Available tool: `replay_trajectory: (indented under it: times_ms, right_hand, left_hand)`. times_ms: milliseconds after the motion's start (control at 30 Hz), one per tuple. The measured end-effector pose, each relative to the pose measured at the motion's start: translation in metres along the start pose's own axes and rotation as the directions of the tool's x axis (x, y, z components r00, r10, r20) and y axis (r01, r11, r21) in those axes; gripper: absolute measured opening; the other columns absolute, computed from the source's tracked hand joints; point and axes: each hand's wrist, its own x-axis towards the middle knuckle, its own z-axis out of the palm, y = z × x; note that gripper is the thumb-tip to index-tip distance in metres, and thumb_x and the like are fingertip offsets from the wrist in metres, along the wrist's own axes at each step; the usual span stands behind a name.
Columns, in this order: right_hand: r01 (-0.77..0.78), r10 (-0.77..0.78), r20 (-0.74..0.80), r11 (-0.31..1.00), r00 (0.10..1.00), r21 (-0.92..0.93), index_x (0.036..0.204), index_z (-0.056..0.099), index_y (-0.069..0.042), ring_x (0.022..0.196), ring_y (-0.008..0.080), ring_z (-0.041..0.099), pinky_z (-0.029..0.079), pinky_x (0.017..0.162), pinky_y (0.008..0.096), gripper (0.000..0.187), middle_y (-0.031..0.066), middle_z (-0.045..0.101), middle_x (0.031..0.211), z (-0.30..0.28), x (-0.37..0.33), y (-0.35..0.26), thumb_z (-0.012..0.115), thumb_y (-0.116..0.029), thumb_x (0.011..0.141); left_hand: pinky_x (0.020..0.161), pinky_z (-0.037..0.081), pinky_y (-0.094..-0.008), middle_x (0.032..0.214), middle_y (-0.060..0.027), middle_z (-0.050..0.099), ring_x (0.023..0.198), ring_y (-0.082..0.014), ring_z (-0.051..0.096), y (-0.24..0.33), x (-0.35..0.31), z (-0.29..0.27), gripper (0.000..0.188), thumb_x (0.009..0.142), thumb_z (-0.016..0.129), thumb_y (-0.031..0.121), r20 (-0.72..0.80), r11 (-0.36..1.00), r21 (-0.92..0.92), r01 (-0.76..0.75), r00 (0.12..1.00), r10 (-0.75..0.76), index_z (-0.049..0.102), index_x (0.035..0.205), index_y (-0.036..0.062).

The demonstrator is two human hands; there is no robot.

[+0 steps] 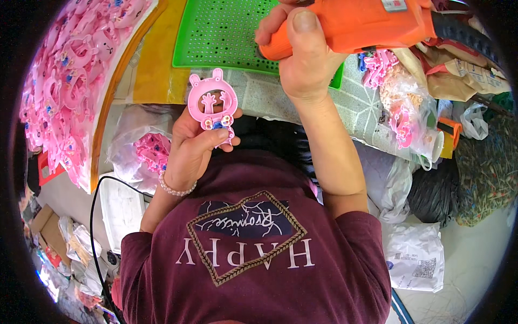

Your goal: Assembling small pink plastic toy watches using an electric screwdriver to fasten components.

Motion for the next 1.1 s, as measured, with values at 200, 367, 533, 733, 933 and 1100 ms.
replay_trajectory:
  times_ms: [200,367,533,733,933,1100]
  right_hand:
    - [0.007,-0.006,-0.022,0.999,1.000,0.054,0.102,0.050,-0.001,0.058,0.0207,0.050,0.041,0.060,0.0373,0.058,0.0090,0.051,0.066,-0.001,0.001,0.003,0.046,-0.053,0.079]
    - [0.015,-0.016,-0.006,0.999,1.000,-0.039,0.101,0.049,0.001,0.057,0.0209,0.050,0.042,0.059,0.0367,0.058,0.0095,0.051,0.065,0.001,0.001,0.001,0.047,-0.053,0.078]
    - [0.021,-0.022,-0.015,0.999,1.000,-0.047,0.102,0.048,0.002,0.056,0.0207,0.049,0.042,0.058,0.0367,0.061,0.0106,0.051,0.064,0.002,0.002,-0.003,0.048,-0.053,0.076]
    - [0.040,-0.043,-0.050,0.998,0.998,-0.057,0.103,0.047,0.000,0.057,0.0208,0.049,0.042,0.059,0.0369,0.064,0.0096,0.050,0.064,0.004,0.000,-0.022,0.046,-0.057,0.075]
    - [-0.047,0.039,0.034,0.963,0.999,0.264,0.107,0.046,-0.007,0.063,0.0177,0.043,0.035,0.066,0.0367,0.076,0.0032,0.044,0.074,0.012,-0.013,-0.049,0.046,-0.072,0.068]
    - [-0.105,0.032,0.275,0.961,0.961,0.256,0.115,0.045,-0.010,0.068,0.0153,0.044,0.034,0.068,0.0342,0.084,0.0005,0.044,0.080,0.015,-0.030,-0.074,0.048,-0.077,0.065]
  left_hand:
    - [0.058,0.051,-0.0236,0.092,-0.0070,0.059,0.069,-0.0142,0.062,-0.001,0.000,0.000,0.042,0.076,0.061,-0.002,0.011,0.999,0.024,-0.020,1.000,0.020,0.044,0.114,0.0014]
    - [0.058,0.051,-0.0237,0.091,-0.0070,0.058,0.069,-0.0146,0.062,-0.002,0.000,0.001,0.042,0.076,0.061,-0.003,0.000,0.999,0.024,-0.023,1.000,0.023,0.044,0.114,0.0014]
    - [0.059,0.051,-0.0239,0.092,-0.0071,0.058,0.071,-0.0147,0.062,-0.001,0.000,0.002,0.042,0.076,0.061,-0.002,0.007,1.000,0.018,-0.022,1.000,0.022,0.044,0.114,0.0013]
    - [0.059,0.051,-0.0244,0.092,-0.0069,0.058,0.070,-0.0144,0.061,-0.002,-0.002,0.004,0.040,0.077,0.062,-0.001,0.011,1.000,-0.014,-0.014,1.000,0.014,0.044,0.113,0.0010]
    - [0.059,0.051,-0.0247,0.089,-0.0077,0.059,0.068,-0.0141,0.061,-0.006,-0.002,0.005,0.033,0.079,0.060,-0.001,0.004,0.999,0.028,-0.016,1.000,0.016,0.046,0.109,-0.0008]
    - [0.057,0.050,-0.0228,0.087,-0.0068,0.060,0.068,-0.0127,0.061,-0.008,0.003,0.009,0.029,0.078,0.060,-0.001,0.025,0.998,0.044,-0.050,0.998,0.049,0.048,0.105,-0.0011]
